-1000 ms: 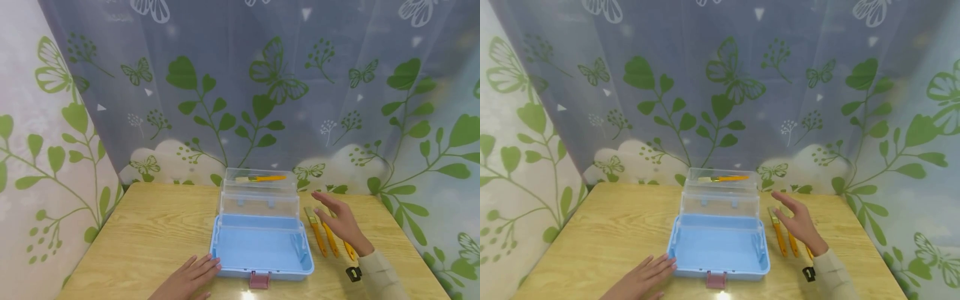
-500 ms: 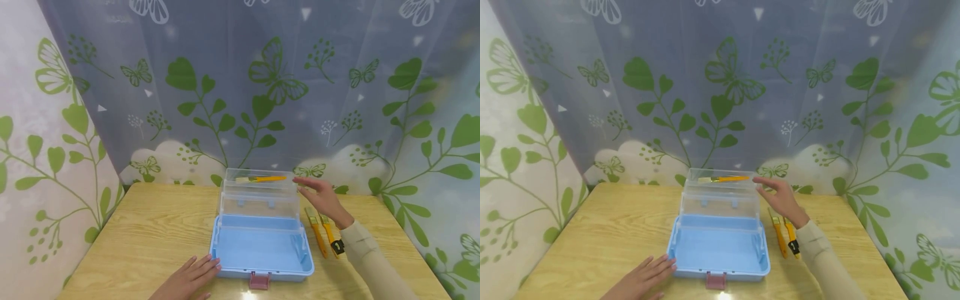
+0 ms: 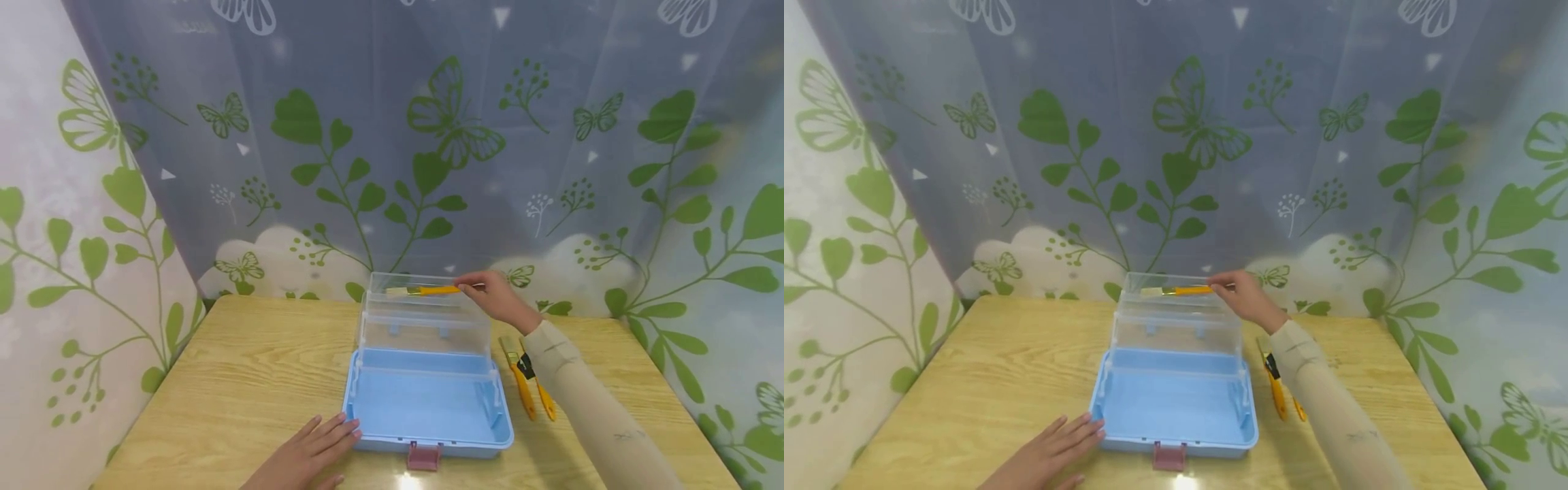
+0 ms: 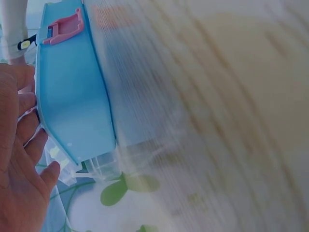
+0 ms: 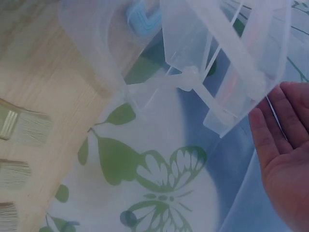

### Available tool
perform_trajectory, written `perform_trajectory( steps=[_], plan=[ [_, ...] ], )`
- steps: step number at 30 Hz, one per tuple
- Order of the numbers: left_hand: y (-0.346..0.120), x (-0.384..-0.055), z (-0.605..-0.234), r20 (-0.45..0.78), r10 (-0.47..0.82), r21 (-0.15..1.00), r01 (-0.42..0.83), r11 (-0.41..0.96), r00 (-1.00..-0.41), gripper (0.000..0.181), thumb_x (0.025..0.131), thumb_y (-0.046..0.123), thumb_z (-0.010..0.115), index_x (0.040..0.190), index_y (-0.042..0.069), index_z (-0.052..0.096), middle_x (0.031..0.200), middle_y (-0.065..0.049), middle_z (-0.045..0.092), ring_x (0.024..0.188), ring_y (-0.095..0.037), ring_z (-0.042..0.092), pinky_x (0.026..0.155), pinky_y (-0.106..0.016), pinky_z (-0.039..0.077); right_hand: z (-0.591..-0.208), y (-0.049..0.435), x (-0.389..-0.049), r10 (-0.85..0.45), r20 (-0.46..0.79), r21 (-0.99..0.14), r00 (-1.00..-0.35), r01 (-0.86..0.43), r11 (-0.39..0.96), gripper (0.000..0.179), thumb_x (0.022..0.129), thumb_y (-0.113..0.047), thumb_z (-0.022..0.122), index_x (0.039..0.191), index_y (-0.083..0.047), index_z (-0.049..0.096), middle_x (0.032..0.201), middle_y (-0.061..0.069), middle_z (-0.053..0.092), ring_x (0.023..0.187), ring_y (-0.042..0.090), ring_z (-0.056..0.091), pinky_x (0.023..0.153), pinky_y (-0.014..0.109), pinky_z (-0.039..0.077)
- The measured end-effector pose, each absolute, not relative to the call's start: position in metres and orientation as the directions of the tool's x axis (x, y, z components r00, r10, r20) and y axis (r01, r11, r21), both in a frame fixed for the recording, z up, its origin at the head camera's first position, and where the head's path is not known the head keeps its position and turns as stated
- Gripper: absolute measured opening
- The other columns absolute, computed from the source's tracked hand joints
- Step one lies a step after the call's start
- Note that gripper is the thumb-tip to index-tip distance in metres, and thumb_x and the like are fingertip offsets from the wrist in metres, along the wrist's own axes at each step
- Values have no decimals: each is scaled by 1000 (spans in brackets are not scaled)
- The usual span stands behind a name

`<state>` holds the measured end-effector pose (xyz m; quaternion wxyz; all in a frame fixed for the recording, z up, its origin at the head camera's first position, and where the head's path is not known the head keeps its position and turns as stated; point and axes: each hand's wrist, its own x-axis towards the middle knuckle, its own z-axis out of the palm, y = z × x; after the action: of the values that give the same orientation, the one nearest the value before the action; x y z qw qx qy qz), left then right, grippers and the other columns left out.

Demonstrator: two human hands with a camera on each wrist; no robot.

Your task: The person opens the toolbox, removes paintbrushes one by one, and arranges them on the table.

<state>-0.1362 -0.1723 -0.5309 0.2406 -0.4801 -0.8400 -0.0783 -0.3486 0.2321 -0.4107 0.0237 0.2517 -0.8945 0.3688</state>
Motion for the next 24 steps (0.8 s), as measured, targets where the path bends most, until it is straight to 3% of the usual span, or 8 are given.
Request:
perform_trajectory(
  steps=[16,24],
  plan=[
    [-172,-136,-528,452,775,-79,846,528,-441,69,95,39,70,153,11,46,151,-6,54,156,-8,5,125,-23,-5,-420,211,-369,-472,143,-522,-870,-471,711,28,103,-2,55,127,4,68,121,20,72,112,36,68,95,49,56],
    [-173,-135,-528,462,768,-49,852,521,-443,68,97,37,69,154,11,44,152,-6,53,156,-10,11,126,-25,-2,-419,208,-369,-459,136,-506,-878,-460,729,29,101,-3,61,127,7,67,121,23,71,110,37,68,94,49,57]
  ],
)
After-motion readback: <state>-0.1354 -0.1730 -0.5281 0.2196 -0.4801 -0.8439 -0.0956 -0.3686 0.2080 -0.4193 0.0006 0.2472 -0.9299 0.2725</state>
